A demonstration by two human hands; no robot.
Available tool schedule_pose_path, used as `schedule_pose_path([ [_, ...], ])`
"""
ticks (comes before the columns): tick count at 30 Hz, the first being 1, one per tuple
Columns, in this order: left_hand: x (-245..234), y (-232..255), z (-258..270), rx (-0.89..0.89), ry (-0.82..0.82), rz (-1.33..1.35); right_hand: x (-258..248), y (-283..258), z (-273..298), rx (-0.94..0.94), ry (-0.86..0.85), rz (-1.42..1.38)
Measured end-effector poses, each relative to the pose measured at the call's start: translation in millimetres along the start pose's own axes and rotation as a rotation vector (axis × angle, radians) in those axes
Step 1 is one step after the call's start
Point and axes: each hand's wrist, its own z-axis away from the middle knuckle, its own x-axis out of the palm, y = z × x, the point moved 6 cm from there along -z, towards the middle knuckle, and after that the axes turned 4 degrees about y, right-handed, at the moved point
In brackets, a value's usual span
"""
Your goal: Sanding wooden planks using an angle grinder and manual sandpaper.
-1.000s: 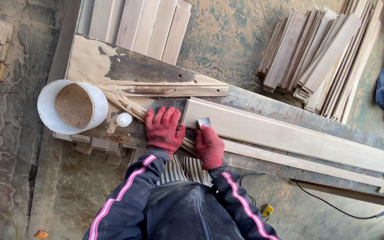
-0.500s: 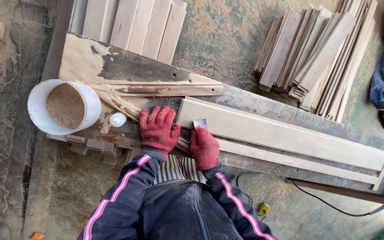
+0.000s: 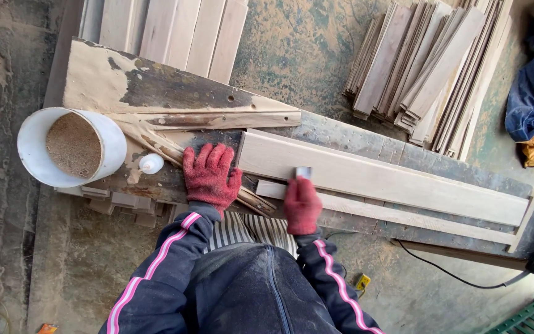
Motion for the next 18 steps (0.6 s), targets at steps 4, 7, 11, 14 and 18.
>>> schedule_pose_path([
  [4,0,-5,-2,0.009,0.016,0.004,-13,23,-19,-0.079,0.008,0.099],
  [7,-1,-5,-1,-0.019,0.031,0.011,-34,101,-54,0.048,0.074,0.140],
  [11,2,-9,0,-0.023,0.064,0.032,-29,46,-56,0.062,0.086,0.167],
  [14,0,-8,2,-0.026,0.073,0.035,22,-54,-6,-0.140,-0.173,-0.028],
  [18,19,-14,20,-0.026,0.034,0.055,84,-126,29,-0.387,-0.366,0.063],
])
